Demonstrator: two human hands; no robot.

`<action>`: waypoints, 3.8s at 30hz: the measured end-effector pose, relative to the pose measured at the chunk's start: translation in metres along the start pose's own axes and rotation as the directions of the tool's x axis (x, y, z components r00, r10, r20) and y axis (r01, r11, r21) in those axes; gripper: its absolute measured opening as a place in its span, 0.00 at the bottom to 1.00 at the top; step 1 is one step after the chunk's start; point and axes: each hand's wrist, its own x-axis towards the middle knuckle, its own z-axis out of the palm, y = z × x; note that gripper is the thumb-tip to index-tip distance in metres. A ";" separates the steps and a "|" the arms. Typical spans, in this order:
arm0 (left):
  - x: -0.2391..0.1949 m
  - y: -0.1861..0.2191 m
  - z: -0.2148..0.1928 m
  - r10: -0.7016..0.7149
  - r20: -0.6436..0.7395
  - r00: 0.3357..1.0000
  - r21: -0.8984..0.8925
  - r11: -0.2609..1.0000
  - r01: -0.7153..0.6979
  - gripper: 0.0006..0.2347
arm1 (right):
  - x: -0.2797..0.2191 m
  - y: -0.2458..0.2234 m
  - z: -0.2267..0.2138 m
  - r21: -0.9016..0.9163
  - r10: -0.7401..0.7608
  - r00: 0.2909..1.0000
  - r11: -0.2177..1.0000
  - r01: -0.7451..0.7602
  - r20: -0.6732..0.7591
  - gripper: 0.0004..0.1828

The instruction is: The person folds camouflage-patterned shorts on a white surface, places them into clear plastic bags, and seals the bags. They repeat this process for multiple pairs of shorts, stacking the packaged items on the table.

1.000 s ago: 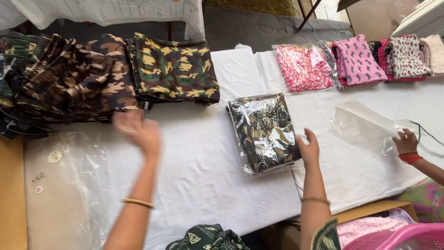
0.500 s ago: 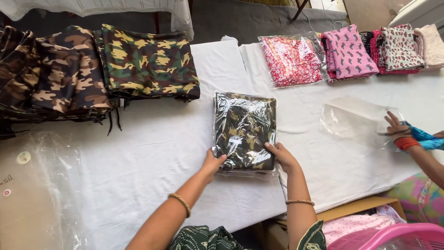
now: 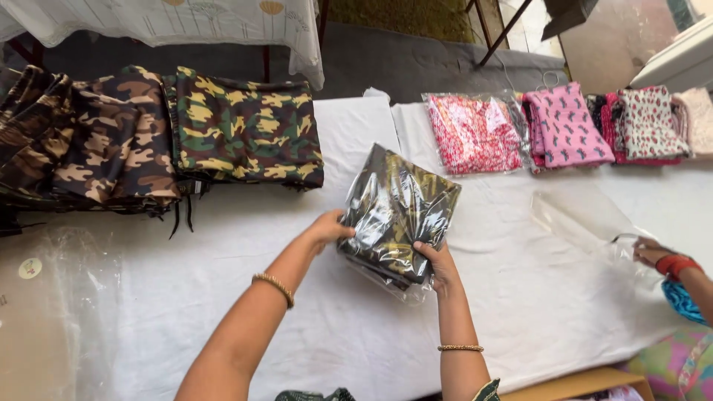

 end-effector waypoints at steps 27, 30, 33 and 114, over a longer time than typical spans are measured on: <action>-0.175 -0.191 -0.094 0.702 -0.313 0.640 0.913 0.408 -0.002 0.21 | 0.238 0.026 0.169 0.487 -0.365 0.819 0.669 0.561 -0.443 0.32; -0.168 -0.195 -0.096 0.668 -0.294 0.684 0.933 0.357 0.052 0.23 | 0.247 0.034 0.164 0.569 -0.303 0.886 0.683 0.458 -0.350 0.30; -0.166 -0.200 -0.093 0.636 -0.290 0.715 0.938 0.338 0.079 0.25 | 0.219 0.021 0.172 0.609 -0.240 0.953 0.732 0.304 -0.186 0.34; -0.196 -0.191 -0.117 0.303 -0.248 0.920 -0.578 0.716 -0.392 0.22 | -0.189 0.184 0.323 -0.823 -0.373 0.736 -0.305 0.479 0.566 0.38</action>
